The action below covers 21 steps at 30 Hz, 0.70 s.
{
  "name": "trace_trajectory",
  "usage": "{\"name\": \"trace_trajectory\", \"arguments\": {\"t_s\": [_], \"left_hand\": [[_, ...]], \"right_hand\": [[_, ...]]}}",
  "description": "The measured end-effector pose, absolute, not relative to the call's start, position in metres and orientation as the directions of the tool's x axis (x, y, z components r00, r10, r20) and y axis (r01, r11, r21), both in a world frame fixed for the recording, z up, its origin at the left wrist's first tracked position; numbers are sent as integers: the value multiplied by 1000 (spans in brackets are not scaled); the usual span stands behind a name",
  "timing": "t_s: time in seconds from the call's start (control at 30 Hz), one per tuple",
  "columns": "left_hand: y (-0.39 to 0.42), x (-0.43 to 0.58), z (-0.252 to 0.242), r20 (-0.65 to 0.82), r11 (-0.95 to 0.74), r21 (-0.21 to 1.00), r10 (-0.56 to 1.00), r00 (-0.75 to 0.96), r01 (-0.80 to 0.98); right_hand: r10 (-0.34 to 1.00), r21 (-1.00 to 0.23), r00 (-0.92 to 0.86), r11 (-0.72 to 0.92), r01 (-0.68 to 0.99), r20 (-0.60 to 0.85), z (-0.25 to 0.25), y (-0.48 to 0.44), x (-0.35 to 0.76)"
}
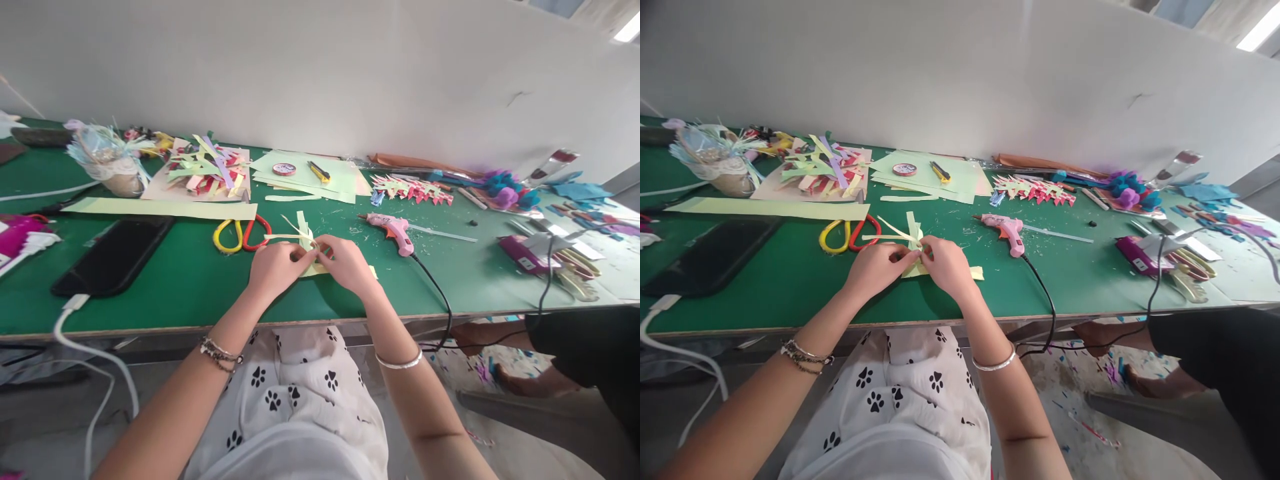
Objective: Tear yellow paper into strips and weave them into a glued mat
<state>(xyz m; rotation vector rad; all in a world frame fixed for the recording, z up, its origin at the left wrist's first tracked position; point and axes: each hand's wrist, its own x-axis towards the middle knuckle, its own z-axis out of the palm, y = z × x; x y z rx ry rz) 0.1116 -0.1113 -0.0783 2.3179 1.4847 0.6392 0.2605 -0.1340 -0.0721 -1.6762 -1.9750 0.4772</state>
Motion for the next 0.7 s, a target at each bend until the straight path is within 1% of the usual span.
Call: {"name": "trace_trajectory", "arguments": {"t_s": [0.07, 0.13, 0.27, 0.33, 0.4, 0.57, 0.7], "left_hand": [[-111, 112, -79, 231, -433, 481, 902, 366, 763], [-110, 112, -81, 250, -451, 469, 892, 376, 759], [-110, 112, -84, 267, -483, 430, 875, 403, 763], [-109, 112, -85, 271, -494, 411, 869, 415, 766], [-109, 111, -87, 270, -508, 396, 861, 432, 765], [-109, 112, -87, 258, -547, 347, 837, 483, 762], [-109, 113, -85, 229, -559, 337, 829, 510, 757]], "right_hand": [[988, -602, -79, 144, 785, 133, -73, -134, 264], [992, -666, -75, 122, 736, 99, -74, -134, 267], [995, -825, -98, 68, 561, 15, -75, -135, 275], [993, -876, -117, 53, 480, -4, -75, -134, 278], [993, -892, -121, 61, 449, 7, -75, -134, 280], [996, -844, -93, 64, 532, 18, -75, -134, 280], [996, -844, -79, 84, 529, 50, -81, -134, 281]]}}
